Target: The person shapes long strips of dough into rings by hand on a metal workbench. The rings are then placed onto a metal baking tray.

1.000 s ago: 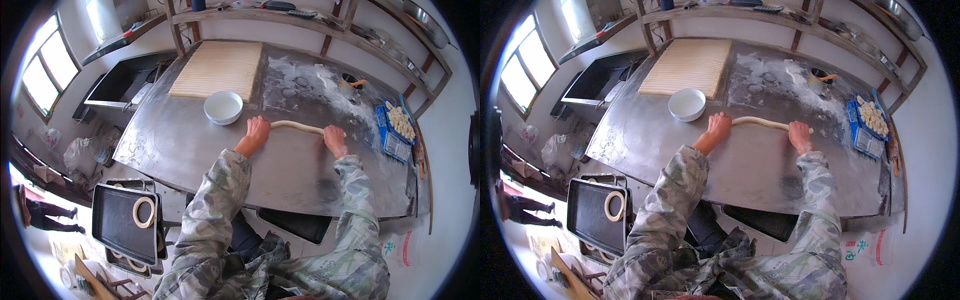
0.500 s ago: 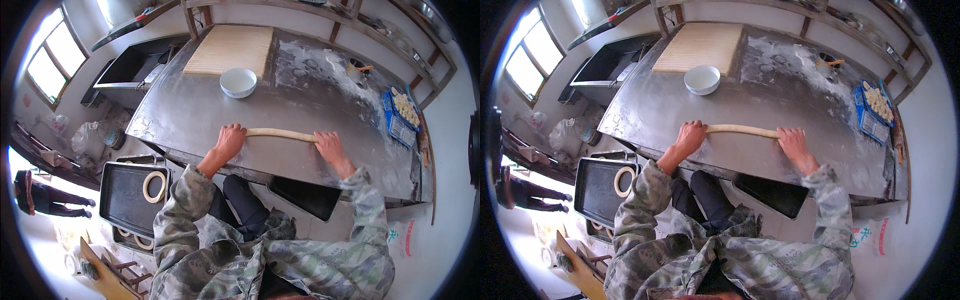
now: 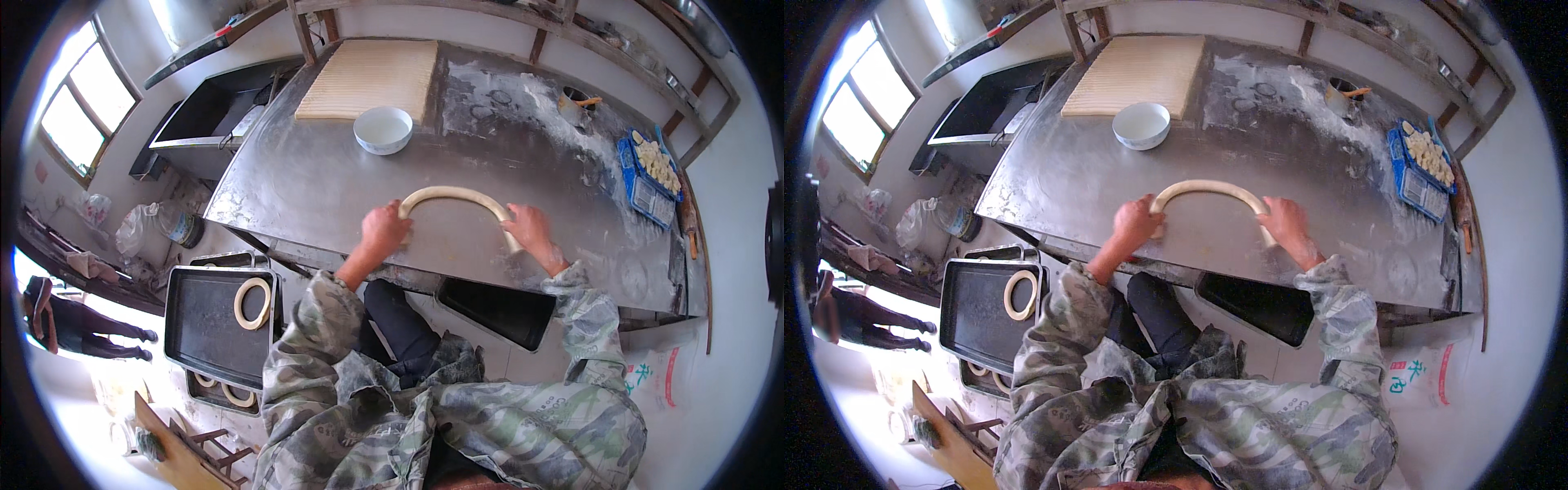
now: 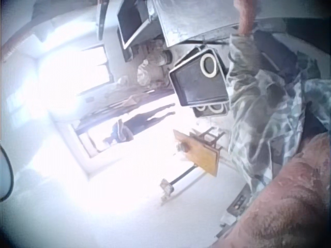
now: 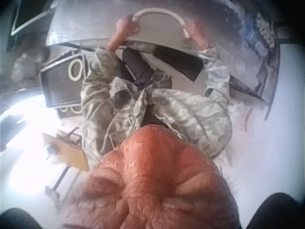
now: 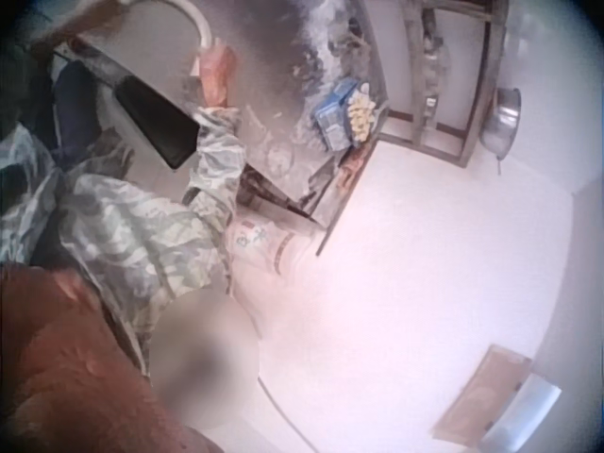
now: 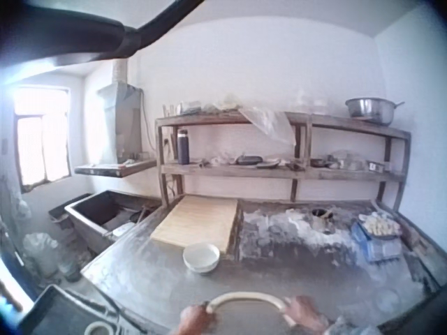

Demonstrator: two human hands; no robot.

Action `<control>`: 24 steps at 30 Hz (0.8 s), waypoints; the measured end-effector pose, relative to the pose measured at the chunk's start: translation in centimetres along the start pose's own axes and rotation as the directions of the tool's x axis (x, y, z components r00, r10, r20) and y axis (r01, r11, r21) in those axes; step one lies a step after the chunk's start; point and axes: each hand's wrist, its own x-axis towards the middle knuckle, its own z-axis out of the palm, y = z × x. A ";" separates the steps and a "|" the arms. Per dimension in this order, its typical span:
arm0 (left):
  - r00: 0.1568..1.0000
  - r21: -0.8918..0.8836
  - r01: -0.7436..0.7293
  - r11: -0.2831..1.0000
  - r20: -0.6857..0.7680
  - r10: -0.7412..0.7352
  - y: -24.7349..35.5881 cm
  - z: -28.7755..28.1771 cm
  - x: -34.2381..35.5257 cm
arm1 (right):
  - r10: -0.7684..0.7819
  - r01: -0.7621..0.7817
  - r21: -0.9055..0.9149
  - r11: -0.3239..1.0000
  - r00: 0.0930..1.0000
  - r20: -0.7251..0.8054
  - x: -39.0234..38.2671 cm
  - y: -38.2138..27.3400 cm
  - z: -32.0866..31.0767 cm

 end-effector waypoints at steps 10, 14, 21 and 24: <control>0.687 0.164 -0.703 0.692 -0.095 0.721 1.9 0.2 -2.3 | -0.595 0.580 -0.259 0.773 0.803 0.024 -1.7 -2.8 -0.3; 0.678 0.069 -0.730 0.680 -0.052 0.733 2.4 1.8 -1.1 | -0.645 0.674 -0.250 0.695 0.738 0.195 -0.8 -3.3 -0.2; 0.741 0.067 -0.639 0.766 -0.212 0.637 3.5 3.7 -2.2 | -0.605 0.657 -0.093 0.748 0.734 0.309 -0.6 -4.0 -0.7; 0.743 0.081 -0.621 0.780 -0.256 0.618 3.6 4.2 -2.5 | -0.629 0.647 -0.085 0.758 0.758 0.172 -0.6 -4.5 0.8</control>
